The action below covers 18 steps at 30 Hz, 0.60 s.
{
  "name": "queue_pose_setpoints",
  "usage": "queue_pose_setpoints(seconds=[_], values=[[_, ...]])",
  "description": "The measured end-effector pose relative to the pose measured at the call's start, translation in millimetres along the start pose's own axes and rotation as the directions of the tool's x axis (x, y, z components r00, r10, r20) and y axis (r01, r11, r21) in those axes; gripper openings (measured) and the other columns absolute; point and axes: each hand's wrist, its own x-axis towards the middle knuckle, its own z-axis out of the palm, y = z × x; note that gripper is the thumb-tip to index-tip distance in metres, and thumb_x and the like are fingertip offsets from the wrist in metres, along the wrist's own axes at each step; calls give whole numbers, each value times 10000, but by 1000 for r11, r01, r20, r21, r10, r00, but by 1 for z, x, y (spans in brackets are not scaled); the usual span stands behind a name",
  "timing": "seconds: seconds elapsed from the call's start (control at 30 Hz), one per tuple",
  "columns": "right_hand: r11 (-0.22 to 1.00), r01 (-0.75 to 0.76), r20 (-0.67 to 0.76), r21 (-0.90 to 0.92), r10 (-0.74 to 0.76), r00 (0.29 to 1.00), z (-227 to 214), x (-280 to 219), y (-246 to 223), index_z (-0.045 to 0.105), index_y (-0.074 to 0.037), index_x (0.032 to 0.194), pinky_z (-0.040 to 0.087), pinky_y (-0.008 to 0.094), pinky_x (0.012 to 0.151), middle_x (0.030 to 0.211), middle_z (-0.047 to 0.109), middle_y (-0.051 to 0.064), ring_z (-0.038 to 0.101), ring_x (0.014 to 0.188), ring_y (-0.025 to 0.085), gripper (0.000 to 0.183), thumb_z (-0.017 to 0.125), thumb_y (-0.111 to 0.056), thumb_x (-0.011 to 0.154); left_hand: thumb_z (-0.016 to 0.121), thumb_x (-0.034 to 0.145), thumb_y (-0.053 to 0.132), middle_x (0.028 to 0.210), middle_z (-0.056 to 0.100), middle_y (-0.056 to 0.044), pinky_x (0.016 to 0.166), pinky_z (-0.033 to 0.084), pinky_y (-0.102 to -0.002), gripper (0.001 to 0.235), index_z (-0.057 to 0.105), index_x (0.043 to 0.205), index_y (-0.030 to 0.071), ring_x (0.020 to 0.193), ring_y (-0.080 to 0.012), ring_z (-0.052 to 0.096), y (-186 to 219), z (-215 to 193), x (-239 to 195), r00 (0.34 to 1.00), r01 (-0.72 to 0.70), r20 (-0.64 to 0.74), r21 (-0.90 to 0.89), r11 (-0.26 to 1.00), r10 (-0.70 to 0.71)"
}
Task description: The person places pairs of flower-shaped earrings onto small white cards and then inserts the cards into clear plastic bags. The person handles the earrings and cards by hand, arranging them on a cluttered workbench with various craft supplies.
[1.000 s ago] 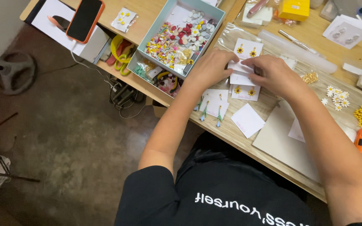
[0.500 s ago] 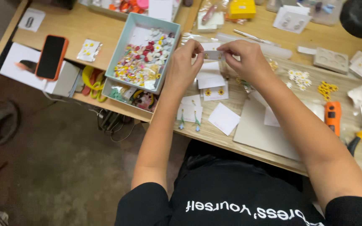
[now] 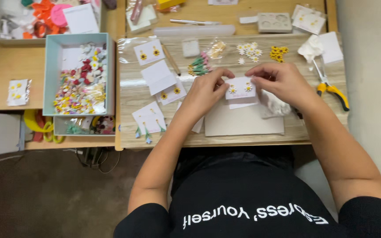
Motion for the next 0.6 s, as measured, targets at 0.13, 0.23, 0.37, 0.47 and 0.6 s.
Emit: queue_pose_setpoints(seconds=[0.13,0.23,0.37,0.47,0.6], values=[[987,51,-8,-152,-53,999,0,-9,21,777,-114,1149,500,339,660,891,756,127,615,682,206,203,748,-155,952,656,912,148,881,749,-158,830,569,-510,264,665,1176,150,894,-390,733,3,11,4,998,-24,67,103,994,17],[920,165,-20,-354,-184,983,-6,-18,30,777,-140,1094,525,395,699,968,754,111,668,743,284,167,768,-213,944,661,910,174,880,756,-115,846,567,-486,245,674,1155,174,924,-358,737,-1,19,7,995,31,90,201,979,-50],[907,47,-63,-418,-80,995,-8,-33,33,776,-125,1097,547,375,742,965,734,91,687,799,259,243,809,-273,906,683,897,198,916,754,-68,854,566,-456,227,689,1123,187,963,-315,728,-5,18,7,990,113,47,285,952,-132],[891,-1,-45,-454,-22,999,0,-36,39,753,-155,1111,555,371,818,991,689,67,687,892,251,376,851,-397,840,711,879,182,934,735,-68,865,562,-455,212,704,1091,172,980,-317,711,-3,16,11,992,104,33,322,941,-121],[882,-33,-29,-470,22,999,5,-35,48,656,-167,1329,543,377,897,1074,610,67,667,987,238,623,868,-415,798,722,883,164,950,702,-70,872,559,-457,190,714,1073,160,999,-317,696,-6,18,14,994,81,46,343,936,-103]])
